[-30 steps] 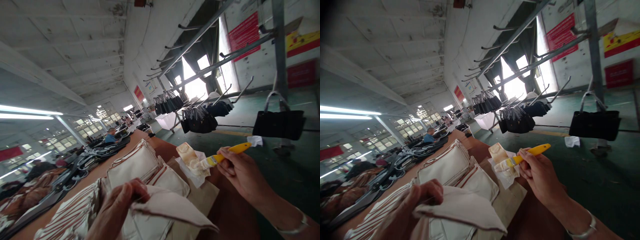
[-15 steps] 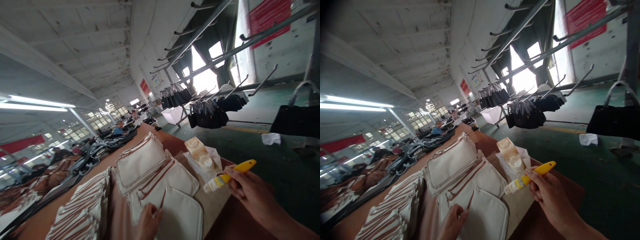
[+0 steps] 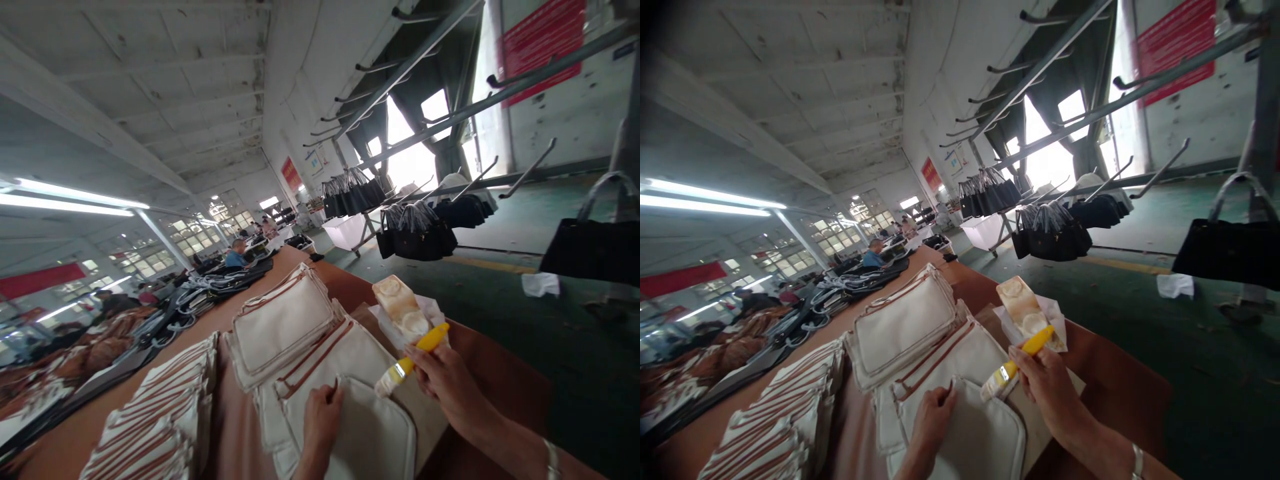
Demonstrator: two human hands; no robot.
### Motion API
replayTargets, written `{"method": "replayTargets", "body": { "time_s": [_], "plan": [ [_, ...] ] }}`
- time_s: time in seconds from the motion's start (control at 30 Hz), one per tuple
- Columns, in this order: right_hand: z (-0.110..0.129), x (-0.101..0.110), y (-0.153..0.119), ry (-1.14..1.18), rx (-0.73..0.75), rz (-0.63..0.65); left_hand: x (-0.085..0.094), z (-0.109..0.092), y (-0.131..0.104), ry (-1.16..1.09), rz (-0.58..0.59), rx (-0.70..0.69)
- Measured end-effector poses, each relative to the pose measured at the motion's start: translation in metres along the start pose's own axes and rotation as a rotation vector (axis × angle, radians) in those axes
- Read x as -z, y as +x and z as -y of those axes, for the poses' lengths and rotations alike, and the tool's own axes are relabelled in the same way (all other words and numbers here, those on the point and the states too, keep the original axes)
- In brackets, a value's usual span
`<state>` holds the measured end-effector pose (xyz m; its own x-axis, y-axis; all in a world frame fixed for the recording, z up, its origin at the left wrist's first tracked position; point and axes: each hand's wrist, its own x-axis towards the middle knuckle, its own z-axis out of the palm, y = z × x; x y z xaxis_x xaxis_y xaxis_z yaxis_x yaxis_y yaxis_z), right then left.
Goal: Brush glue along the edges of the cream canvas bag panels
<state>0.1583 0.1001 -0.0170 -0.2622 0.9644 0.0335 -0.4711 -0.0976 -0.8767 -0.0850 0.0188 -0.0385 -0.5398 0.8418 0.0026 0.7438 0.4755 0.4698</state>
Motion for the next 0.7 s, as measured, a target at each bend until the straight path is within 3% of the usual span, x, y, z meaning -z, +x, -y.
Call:
{"method": "replayTargets", "body": {
  "time_s": [0.13, 0.3, 0.4, 0.57, 0.7],
  "plan": [
    [0.006, -0.010, 0.007, -0.020, 0.044, 0.042, 0.001, -0.011, -0.022, -0.192, 0.068, -0.121],
    [0.018, -0.014, 0.003, -0.133, 0.066, 0.156, -0.001, -0.029, -0.052, -0.505, 0.126, -0.142],
    [0.023, -0.011, 0.004, -0.223, 0.147, 0.184, 0.001, -0.039, -0.066, -0.474, 0.079, -0.215],
    [0.032, 0.000, 0.004, -0.235, 0.196, 0.111, 0.001, -0.048, -0.080, -0.406, 0.022, -0.332],
    [0.041, 0.002, -0.009, -0.292, 0.190, 0.237, -0.005, -0.051, -0.084, -0.424, 0.008, -0.378]
  ]
}}
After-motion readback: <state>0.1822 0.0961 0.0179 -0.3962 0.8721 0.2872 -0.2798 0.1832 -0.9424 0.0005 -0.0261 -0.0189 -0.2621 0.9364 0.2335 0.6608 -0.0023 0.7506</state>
